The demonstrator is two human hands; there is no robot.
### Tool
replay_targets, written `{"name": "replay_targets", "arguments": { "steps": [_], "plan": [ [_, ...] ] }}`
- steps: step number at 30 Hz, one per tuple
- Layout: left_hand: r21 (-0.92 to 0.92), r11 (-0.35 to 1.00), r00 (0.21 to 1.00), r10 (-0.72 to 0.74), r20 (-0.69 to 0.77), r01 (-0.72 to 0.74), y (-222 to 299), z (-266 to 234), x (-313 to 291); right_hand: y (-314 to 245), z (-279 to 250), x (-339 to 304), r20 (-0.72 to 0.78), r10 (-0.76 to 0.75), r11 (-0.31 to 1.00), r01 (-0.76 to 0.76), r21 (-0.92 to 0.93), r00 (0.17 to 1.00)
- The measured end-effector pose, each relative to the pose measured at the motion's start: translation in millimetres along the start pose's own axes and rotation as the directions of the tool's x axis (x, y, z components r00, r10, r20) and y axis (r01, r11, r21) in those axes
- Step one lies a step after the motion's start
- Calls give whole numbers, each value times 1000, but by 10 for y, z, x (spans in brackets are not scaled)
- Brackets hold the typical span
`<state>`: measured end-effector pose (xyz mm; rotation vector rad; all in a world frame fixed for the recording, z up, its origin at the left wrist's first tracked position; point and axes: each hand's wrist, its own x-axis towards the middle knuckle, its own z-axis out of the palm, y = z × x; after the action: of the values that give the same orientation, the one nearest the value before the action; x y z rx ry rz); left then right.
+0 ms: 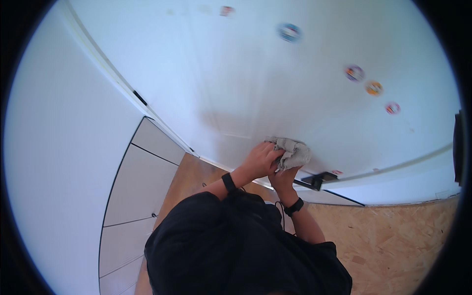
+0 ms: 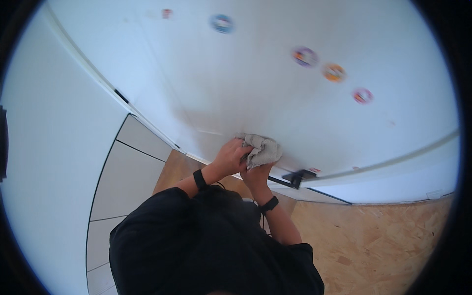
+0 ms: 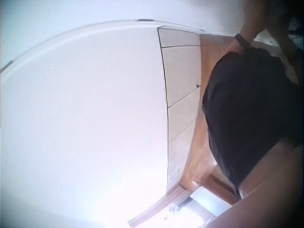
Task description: The person wipes various surfaces including a wooden board, a white door, and a white cabinet with a grey cloth.
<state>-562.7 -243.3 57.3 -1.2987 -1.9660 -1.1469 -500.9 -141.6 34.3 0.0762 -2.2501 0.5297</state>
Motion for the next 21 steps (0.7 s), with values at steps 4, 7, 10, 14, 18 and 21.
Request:
{"name": "replay_targets", "arguments": {
  "steps": [4,7,10,14,18,21],
  "plan": [
    [-13,998,997,-57,54,58,-391,-456,-219,-379,464,37,125,18,997,-27,72,992],
    [-18,960,960,-280,7,280,-704,-850,-468,-779,794,149,174,-15,990,-10,143,985],
    [-61,957,956,-287,-61,283,-937,-1245,-563,-1095,1160,262,216,-71,997,75,-8,974],
    [-18,930,925,-368,-93,368,-1208,-1779,-555,-1579,1342,675,258,-139,984,103,149,956],
    [-46,932,830,-341,-441,358,-1310,-2351,-157,-2058,1428,1369,155,-318,930,275,245,935],
    [101,935,816,-240,-526,341,-1327,-2796,141,-2353,1491,1701,117,-330,901,275,335,937]
  ]
}}
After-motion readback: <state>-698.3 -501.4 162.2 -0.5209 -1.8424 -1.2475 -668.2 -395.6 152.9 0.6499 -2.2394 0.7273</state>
